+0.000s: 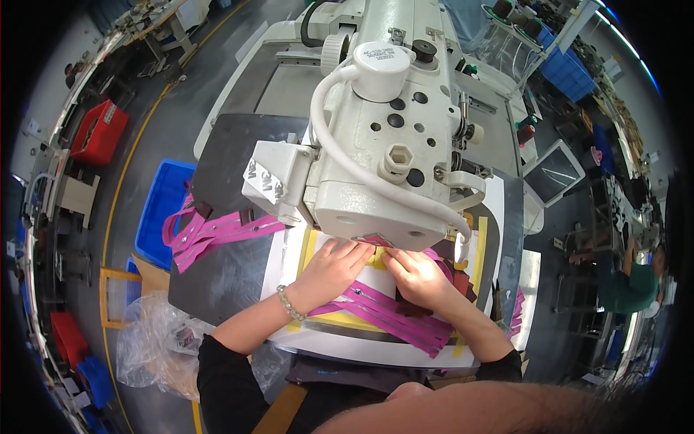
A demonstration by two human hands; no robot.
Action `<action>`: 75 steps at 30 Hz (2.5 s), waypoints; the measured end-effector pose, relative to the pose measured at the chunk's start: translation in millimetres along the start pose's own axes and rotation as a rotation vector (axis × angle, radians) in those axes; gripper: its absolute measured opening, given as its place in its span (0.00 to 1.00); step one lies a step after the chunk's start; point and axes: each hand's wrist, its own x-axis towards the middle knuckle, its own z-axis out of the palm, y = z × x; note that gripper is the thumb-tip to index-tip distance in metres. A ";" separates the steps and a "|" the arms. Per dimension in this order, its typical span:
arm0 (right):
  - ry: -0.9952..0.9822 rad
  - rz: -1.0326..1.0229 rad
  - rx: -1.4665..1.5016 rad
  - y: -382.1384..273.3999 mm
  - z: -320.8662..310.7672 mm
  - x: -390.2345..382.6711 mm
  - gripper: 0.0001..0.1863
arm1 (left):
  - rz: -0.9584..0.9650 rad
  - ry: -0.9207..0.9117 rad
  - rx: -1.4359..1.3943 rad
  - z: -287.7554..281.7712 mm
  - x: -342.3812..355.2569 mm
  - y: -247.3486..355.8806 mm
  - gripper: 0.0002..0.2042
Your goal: Sewing together pink fabric or leather straps using an industrial sewing machine.
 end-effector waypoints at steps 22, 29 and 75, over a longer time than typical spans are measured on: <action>0.183 0.250 -0.248 -40.3 26.6 3.8 0.23 | 0.024 0.038 -0.011 8.3 5.6 2.8 0.16; 0.209 0.280 -0.284 -42.4 28.0 23.1 0.23 | 0.022 0.059 0.006 6.9 2.0 0.8 0.15; 0.210 0.310 -0.242 -44.2 28.0 17.0 0.22 | -0.131 0.149 0.102 19.0 -8.5 -0.4 0.17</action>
